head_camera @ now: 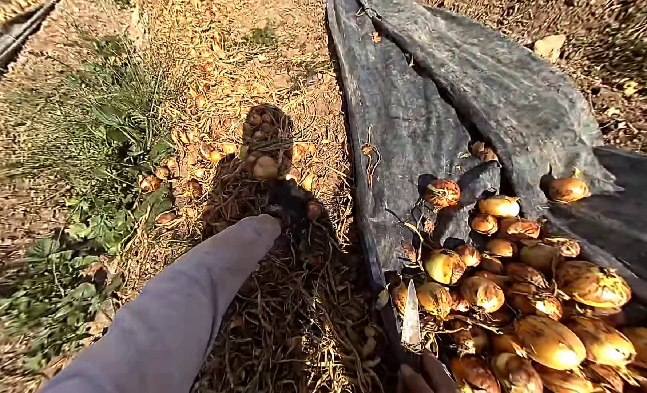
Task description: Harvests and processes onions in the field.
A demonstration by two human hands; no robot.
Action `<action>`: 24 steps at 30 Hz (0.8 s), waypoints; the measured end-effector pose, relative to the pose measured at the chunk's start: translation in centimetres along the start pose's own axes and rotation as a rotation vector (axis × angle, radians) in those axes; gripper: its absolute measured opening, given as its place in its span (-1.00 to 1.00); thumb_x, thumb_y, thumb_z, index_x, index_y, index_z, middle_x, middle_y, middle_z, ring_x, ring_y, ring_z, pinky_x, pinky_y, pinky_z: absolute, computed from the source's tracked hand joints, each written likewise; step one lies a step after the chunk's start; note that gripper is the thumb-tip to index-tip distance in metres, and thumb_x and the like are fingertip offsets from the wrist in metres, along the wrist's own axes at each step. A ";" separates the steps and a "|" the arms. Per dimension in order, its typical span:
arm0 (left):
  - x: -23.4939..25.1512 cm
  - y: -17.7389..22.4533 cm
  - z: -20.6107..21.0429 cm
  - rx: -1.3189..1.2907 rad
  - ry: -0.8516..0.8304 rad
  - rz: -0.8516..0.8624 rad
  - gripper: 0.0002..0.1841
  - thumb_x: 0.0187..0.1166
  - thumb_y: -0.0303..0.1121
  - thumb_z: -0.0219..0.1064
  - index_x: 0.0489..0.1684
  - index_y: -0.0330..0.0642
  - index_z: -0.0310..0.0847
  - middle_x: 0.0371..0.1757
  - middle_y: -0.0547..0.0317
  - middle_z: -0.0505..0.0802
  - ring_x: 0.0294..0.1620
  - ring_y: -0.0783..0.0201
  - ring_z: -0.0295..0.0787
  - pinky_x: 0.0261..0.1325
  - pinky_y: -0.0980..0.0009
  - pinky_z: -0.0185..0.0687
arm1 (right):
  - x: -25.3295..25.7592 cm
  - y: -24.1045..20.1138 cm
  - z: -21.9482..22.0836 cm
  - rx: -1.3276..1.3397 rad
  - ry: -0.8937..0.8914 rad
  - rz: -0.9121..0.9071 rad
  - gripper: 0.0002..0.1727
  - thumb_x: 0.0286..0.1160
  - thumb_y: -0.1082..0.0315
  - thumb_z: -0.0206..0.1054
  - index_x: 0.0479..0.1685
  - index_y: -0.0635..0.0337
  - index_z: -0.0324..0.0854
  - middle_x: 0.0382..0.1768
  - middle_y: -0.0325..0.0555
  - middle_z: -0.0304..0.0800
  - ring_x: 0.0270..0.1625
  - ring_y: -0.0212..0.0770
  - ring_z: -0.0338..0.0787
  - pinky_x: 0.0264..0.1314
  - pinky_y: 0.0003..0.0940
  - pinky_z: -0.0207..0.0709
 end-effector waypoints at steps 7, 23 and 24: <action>-5.0 -5.0 -1.5 -0.008 0.166 -0.051 -0.49 0.62 -0.24 0.38 0.47 -0.38 0.55 0.49 -0.38 0.64 0.54 -0.33 0.54 0.52 -0.32 0.40 | -2.4 -1.9 -0.4 0.014 -0.001 -0.037 -0.73 0.61 0.41 0.19 0.19 0.36 0.51 -0.45 -0.05 0.75 -0.51 -0.15 0.76 -0.40 -0.16 0.73; -25.4 1.3 7.9 -0.711 -0.246 0.722 -0.54 0.60 -0.48 0.30 0.50 -0.20 0.46 -0.08 0.14 0.84 -0.16 0.42 0.78 -0.04 0.47 0.75 | -6.1 -4.0 3.3 -0.170 0.044 -0.125 -0.26 0.13 -0.45 0.51 0.06 -0.05 0.60 -0.49 -0.32 0.70 -0.43 -0.33 0.73 -0.33 -0.20 0.67; -26.4 2.9 7.4 -0.762 -0.313 0.793 -0.51 0.61 -0.45 0.33 0.55 -0.07 0.47 -0.04 0.26 0.85 -0.13 0.49 0.78 -0.03 0.52 0.76 | -6.1 -4.0 3.6 -0.149 0.050 -0.159 -0.24 0.14 -0.47 0.48 0.10 -0.06 0.60 -0.47 -0.34 0.72 -0.42 -0.35 0.74 -0.33 -0.22 0.68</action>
Point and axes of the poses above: each hand's wrist, its own x-axis towards the middle knuckle, its own z-axis out of the palm, y = z × x, the point moved 3 cm from there along x, towards the middle knuckle
